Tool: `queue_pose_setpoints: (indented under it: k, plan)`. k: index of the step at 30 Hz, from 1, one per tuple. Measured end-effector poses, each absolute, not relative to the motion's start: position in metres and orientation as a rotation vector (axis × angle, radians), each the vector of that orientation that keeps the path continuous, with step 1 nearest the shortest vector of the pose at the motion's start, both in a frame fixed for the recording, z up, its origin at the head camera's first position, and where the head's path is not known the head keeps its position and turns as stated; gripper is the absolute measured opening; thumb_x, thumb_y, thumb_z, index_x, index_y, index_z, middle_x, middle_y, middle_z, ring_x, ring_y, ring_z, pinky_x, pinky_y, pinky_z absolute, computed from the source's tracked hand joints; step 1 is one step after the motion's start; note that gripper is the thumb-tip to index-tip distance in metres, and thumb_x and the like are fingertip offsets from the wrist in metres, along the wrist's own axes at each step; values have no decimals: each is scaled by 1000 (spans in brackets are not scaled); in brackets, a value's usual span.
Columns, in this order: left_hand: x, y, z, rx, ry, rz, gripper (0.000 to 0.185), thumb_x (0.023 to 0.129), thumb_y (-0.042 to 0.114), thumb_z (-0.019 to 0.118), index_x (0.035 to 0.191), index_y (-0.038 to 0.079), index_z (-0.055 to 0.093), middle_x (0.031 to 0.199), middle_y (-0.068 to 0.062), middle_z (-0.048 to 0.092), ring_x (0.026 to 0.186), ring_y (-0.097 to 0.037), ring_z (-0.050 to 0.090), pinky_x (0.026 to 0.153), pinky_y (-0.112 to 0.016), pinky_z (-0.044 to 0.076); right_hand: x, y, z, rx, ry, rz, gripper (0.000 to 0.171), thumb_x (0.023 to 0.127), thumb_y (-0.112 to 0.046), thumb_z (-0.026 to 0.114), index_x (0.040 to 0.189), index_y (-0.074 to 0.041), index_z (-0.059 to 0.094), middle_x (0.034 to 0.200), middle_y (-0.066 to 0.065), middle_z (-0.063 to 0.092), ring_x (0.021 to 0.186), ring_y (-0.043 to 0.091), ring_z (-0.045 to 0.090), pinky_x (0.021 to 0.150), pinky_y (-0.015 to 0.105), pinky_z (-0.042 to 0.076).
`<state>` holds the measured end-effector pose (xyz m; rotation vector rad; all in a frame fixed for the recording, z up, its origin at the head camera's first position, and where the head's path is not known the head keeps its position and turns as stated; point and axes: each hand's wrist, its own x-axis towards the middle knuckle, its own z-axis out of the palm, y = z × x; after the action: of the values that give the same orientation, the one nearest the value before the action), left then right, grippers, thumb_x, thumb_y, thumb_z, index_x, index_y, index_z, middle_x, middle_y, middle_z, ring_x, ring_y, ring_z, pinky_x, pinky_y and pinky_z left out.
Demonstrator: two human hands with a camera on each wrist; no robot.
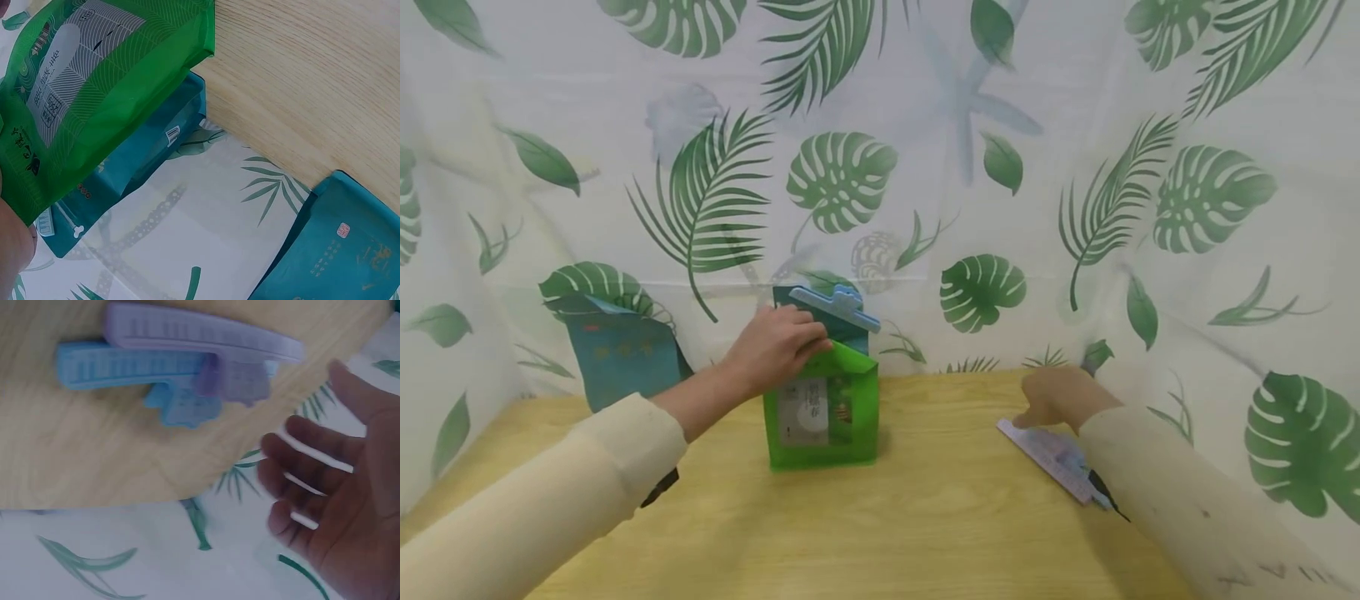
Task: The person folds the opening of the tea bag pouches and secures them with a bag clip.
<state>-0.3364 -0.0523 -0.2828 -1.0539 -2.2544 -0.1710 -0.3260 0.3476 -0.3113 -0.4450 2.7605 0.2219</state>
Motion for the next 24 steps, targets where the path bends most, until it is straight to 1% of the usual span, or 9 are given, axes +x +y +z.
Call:
queue_pose_setpoints:
  k: [4, 6, 9, 11, 12, 15, 20, 24]
  plan:
    - [-336, -52, -282, -1062, -2225, -185, 19, 97, 32, 64, 90, 17, 73, 75, 3, 64, 65, -16, 50, 61, -33, 34, -316, 358, -317, -320, 2703, 209, 31, 88, -29, 74, 88, -1, 62, 80, 9, 63, 73, 24, 61, 68, 41, 54]
    - [-336, -51, -281, -1065, -2213, -183, 19, 97, 32, 64, 90, 17, 73, 75, 3, 64, 65, -16, 49, 61, -32, 33, -312, 359, -318, -282, 2681, 170, 23, 87, -22, 74, 85, -4, 61, 77, 7, 61, 69, 22, 58, 62, 37, 52]
    - [-336, -50, -281, -1074, -2204, -173, 20, 96, 33, 65, 90, 17, 73, 76, 3, 65, 65, -16, 49, 61, -32, 33, -308, 358, -319, -320, 2670, 138, 16, 87, -15, 73, 79, -7, 60, 73, 4, 59, 64, 18, 55, 57, 31, 48]
    - [-336, -49, -282, -1077, -2209, -167, 20, 96, 34, 65, 90, 17, 74, 77, 3, 66, 66, -16, 51, 62, -32, 34, -308, 356, -319, -373, 2674, 116, 17, 87, -12, 71, 75, -9, 60, 69, 2, 59, 60, 16, 53, 55, 28, 44]
    - [-335, -49, -282, -1077, -2214, -166, 20, 96, 34, 65, 91, 17, 74, 78, 3, 66, 67, -16, 52, 62, -32, 35, -309, 354, -320, -409, 2680, 114, 19, 87, -12, 71, 72, -10, 60, 67, 2, 59, 58, 14, 53, 54, 27, 42]
    - [-334, -51, -282, -1071, -2234, -167, 19, 96, 33, 66, 91, 17, 74, 78, 3, 67, 69, -16, 54, 63, -32, 37, -314, 349, -319, -500, 2697, 93, 21, 88, -11, 71, 69, -11, 62, 63, 2, 62, 54, 14, 55, 52, 26, 43]
    - [-334, -53, -283, -1081, -2239, -178, 19, 95, 32, 66, 89, 16, 73, 79, 3, 67, 70, -16, 56, 63, -32, 36, -326, 341, -313, -574, 2722, -17, 19, 91, -15, 72, 75, -10, 64, 66, 2, 64, 55, 14, 59, 52, 26, 46]
    - [-334, -54, -282, -1093, -2241, -178, 19, 95, 32, 66, 89, 15, 73, 79, 3, 68, 69, -17, 56, 63, -32, 36, -334, 333, -303, -743, 2780, -86, 17, 90, -19, 74, 80, -10, 63, 72, -1, 64, 59, 10, 58, 58, 28, 47]
